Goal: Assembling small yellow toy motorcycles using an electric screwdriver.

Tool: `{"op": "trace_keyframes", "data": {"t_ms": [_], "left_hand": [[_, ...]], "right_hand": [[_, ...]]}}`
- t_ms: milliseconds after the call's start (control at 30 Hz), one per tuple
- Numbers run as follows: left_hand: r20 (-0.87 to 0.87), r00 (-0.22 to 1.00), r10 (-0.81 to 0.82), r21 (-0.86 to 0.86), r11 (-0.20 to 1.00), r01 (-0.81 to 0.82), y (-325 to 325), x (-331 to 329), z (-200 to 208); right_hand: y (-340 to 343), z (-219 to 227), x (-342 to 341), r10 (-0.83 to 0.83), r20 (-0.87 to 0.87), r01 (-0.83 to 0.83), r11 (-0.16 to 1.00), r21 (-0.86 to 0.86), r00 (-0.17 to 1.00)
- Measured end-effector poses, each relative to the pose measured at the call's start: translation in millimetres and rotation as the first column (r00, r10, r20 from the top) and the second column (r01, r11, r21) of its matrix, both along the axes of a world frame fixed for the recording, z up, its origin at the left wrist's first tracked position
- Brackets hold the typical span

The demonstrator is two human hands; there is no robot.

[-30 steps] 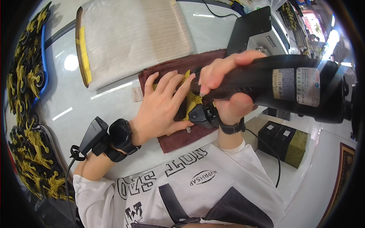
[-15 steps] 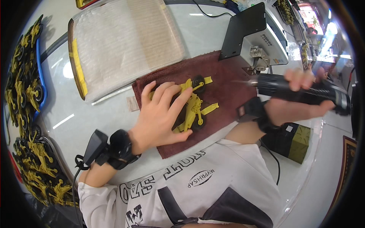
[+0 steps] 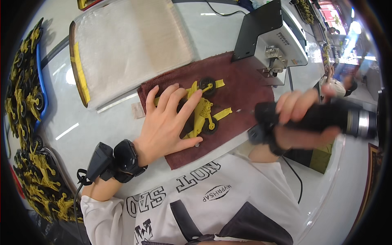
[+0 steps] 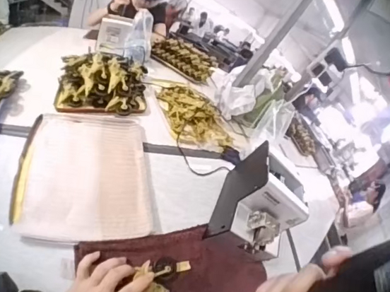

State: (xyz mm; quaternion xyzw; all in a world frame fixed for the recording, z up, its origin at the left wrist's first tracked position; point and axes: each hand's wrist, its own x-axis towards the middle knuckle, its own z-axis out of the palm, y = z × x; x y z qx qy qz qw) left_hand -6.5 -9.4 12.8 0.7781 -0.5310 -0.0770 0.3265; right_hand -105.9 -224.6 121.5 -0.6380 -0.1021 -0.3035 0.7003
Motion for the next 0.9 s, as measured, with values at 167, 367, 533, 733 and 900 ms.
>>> {"op": "trace_keyframes", "data": {"t_ms": [167,367,533,733,900], "left_hand": [[0.017,1.000,0.003,0.012,1.000,-0.003,-1.2,-0.9,5.5],[0.008,1.000,0.018,0.005,1.000,-0.018,1.2,-0.7,-1.3],[0.011,1.000,0.010,-0.008,1.000,-0.010,1.1,0.2,0.8],[0.018,1.000,0.003,-0.016,1.000,-0.003,0.1,0.0,-0.7],[0.069,0.998,0.004,-0.004,1.000,-0.004,0.2,1.4,0.6]], "right_hand": [[49.3,-10.9,-9.4,0.110,0.091,-0.113,0.993,0.024,0.990],[50.3,-32.9,-13.2,0.061,-0.024,-0.064,0.990,-0.128,0.998],[55.1,-48.8,-5.9,0.020,-0.002,-0.020,0.993,-0.119,1.000],[57.3,-50.4,-12.7,0.010,0.021,-0.006,0.977,-0.212,1.000],[33.6,-29.7,-10.5,-0.083,0.087,0.097,0.981,-0.167,0.993]]}}
